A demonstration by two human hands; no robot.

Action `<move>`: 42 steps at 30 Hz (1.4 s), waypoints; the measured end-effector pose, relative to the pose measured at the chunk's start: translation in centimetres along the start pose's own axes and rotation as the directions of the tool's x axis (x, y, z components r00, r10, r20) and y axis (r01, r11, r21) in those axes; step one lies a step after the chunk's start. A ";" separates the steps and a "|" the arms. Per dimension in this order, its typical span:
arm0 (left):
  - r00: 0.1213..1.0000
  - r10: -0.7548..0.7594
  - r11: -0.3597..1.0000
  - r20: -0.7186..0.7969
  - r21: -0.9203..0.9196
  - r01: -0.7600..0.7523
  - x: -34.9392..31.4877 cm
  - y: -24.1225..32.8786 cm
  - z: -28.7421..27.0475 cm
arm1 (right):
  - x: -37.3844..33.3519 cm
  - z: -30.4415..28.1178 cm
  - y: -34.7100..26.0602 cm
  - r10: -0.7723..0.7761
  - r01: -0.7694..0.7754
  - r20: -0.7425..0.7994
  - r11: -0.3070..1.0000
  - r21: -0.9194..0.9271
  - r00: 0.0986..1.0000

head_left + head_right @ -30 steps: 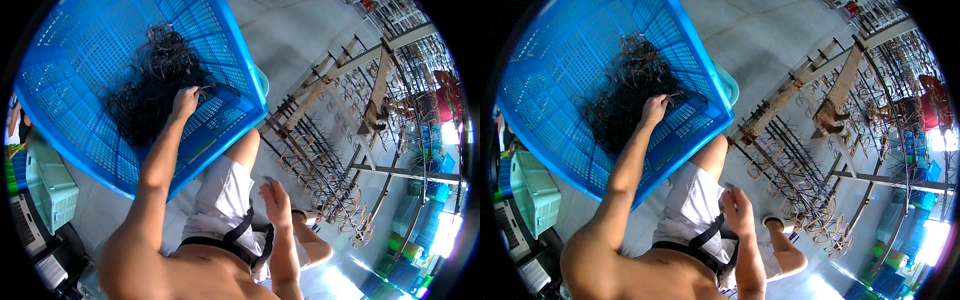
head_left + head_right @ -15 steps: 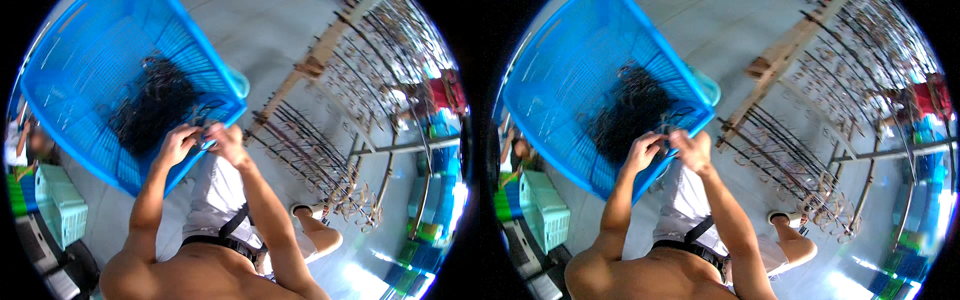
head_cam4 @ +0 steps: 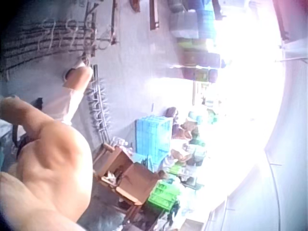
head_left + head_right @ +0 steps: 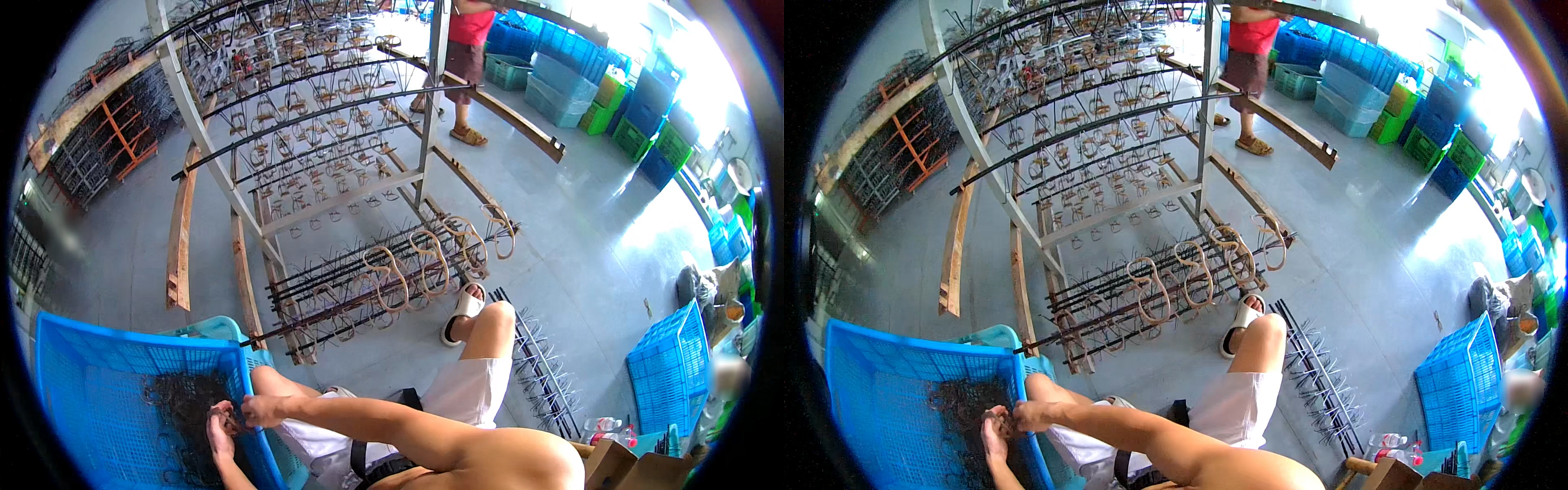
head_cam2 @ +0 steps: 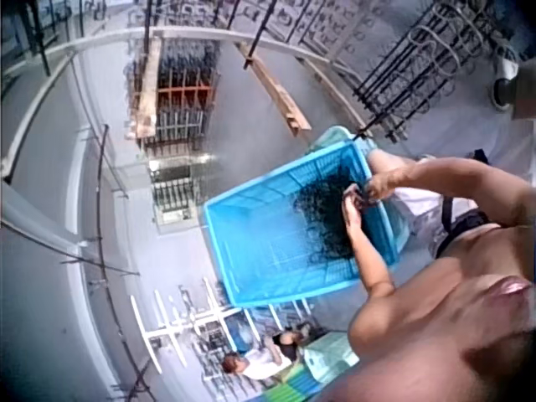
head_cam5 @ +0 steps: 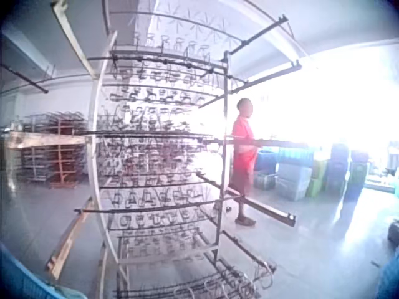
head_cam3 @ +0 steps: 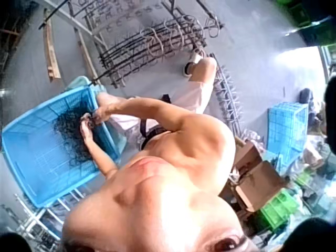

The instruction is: The person repeatedly picks small metal hooks from a blue basket and attaches them to a multi-tiered metal rack. The person handles the hooks one at a time and places them onto horizontal bars of the rack.

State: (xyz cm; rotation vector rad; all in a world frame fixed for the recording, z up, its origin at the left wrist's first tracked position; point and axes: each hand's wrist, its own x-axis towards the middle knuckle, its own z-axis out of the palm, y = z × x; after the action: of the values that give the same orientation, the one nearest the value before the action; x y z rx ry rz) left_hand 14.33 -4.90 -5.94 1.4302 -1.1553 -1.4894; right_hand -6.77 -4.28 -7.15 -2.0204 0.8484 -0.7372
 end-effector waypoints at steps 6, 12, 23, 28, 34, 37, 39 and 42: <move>1.000 0.024 0.960 0.002 0.278 -0.024 -2.6 3.8 -0.3 | 1.0 3.2 -3.6 0.171 -0.172 -0.031 0.985 -0.020 0.985; 0.955 0.010 0.990 -0.295 -0.133 -0.051 -3.5 3.2 -2.4 | 0.8 3.4 1.8 0.683 -0.430 -0.016 0.478 0.766 0.730; 0.985 -0.166 0.715 0.037 -0.684 0.146 -7.1 5.1 2.4 | -11.8 -9.0 -5.4 0.457 0.098 -0.782 0.835 0.541 0.425; 0.841 0.304 0.552 0.448 -0.802 0.228 -5.7 7.0 13.2 | -16.3 -13.5 -2.3 0.380 0.004 -0.925 0.925 0.380 -0.009; 0.871 0.316 0.781 0.375 -0.625 -0.014 -2.6 8.5 20.0 | -14.1 -13.5 1.4 0.463 -0.045 -0.885 0.884 0.465 -0.049; 0.920 0.386 0.922 0.065 -0.011 -0.386 -0.2 7.6 21.7 | -13.4 -13.8 1.1 0.475 0.018 -0.874 0.879 0.476 -0.098; 0.831 0.542 0.812 0.122 0.179 -0.556 1.1 7.4 22.8 | -13.3 -13.6 2.3 0.502 0.057 -0.862 0.865 0.499 -0.074; 0.841 0.534 0.803 0.085 0.260 -0.536 2.3 6.1 23.2 | -13.2 -13.8 1.9 0.555 0.210 -0.831 0.817 0.537 -0.032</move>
State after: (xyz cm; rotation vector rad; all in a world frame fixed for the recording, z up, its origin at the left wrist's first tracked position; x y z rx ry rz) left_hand -9.37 -6.54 -1.63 1.1250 -1.6579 -0.9586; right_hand -25.51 -1.12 -4.38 -0.4092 1.4181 -2.1157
